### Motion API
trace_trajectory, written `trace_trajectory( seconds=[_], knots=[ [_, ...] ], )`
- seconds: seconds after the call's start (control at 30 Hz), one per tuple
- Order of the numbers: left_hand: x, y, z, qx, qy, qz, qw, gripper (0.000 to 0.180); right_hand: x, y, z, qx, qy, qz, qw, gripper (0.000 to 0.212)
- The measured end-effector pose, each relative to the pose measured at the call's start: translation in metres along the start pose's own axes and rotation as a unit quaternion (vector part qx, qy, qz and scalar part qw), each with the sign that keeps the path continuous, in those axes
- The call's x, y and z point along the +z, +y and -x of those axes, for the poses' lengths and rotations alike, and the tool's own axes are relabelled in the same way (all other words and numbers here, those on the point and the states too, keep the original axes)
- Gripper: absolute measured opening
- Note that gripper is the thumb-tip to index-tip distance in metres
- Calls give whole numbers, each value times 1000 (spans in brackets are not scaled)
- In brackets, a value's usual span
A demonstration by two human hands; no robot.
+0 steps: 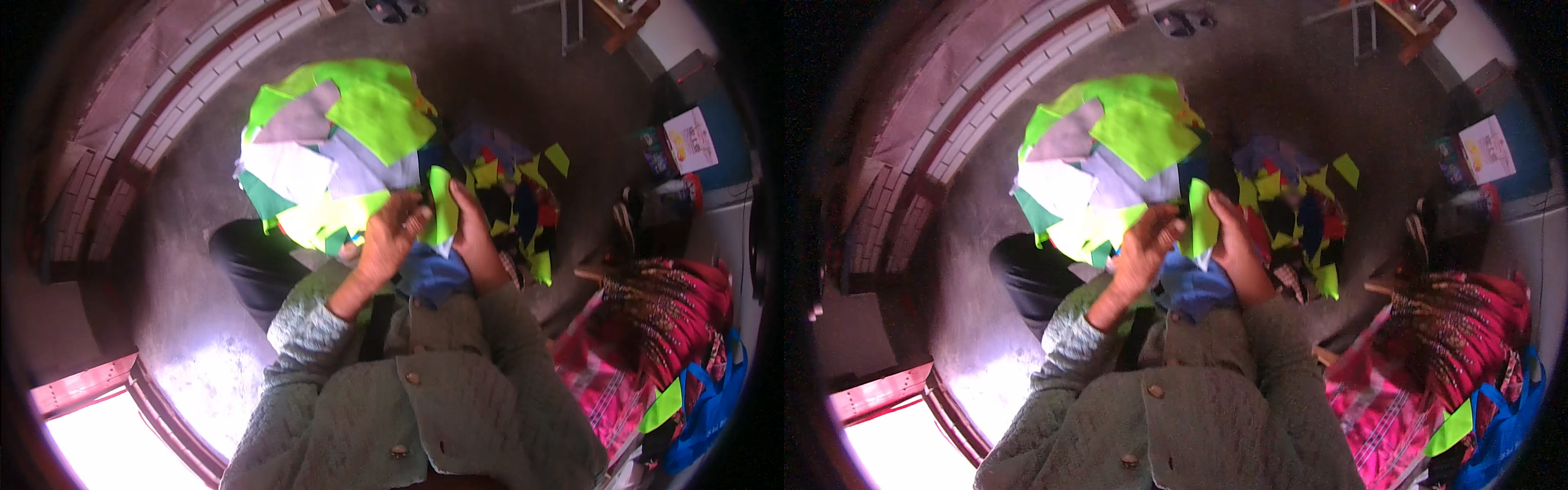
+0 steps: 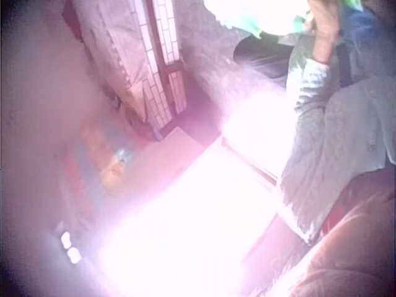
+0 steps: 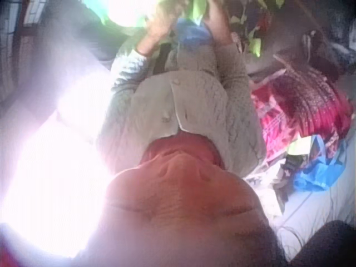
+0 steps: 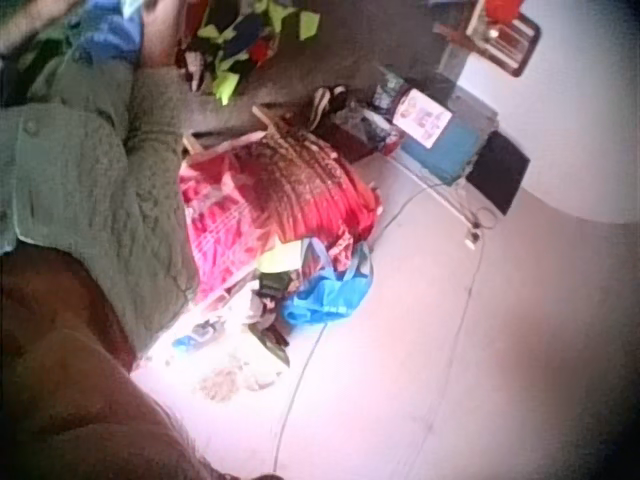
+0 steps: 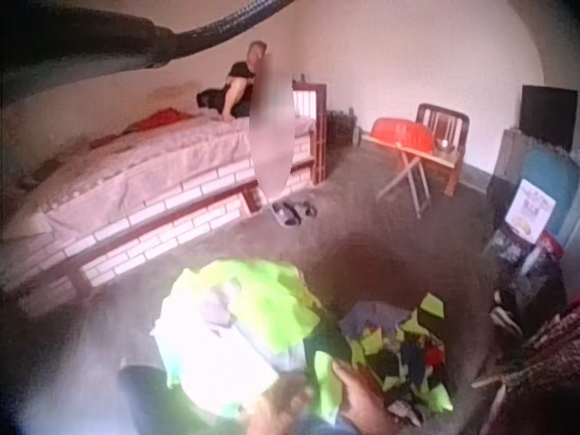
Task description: The person sits on the floor and sorts through a pile of colorful fabric pieces, picking up individual pieces, folding them, and placing them back into the pile. The person handles red, green, white, and blue fabric pieces repeatedly.
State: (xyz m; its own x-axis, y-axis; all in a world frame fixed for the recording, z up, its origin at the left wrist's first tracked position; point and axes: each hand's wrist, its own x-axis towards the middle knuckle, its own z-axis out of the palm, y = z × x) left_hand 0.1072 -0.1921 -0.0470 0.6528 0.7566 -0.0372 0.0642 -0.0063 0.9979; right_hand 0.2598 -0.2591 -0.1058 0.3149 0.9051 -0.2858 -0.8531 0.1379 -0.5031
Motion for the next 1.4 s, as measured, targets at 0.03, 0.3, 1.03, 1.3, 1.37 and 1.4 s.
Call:
trace_trajectory(
  seconds=[0.03,0.3,1.03,1.3,1.37,1.4],
  knots=[
    [6,-4,-1,34,-14,14,999,42,-15,6,-7,-16,7,-19,1000,21],
    [19,11,3,236,3,-287,928,53,-27,7,-18,20,-54,-16,998,29],
    [5,-3,4,67,66,-68,993,20,-23,-6,3,11,-91,130,987,71],
    [7,-4,2,79,69,-46,993,20,-3,1,1,-28,-125,122,984,66],
    [5,-12,-1,67,38,17,997,19,-15,-3,4,-22,-114,134,984,61],
    [3,-25,-5,18,-5,94,995,18,-20,-5,3,12,-119,138,983,57]
  ],
)
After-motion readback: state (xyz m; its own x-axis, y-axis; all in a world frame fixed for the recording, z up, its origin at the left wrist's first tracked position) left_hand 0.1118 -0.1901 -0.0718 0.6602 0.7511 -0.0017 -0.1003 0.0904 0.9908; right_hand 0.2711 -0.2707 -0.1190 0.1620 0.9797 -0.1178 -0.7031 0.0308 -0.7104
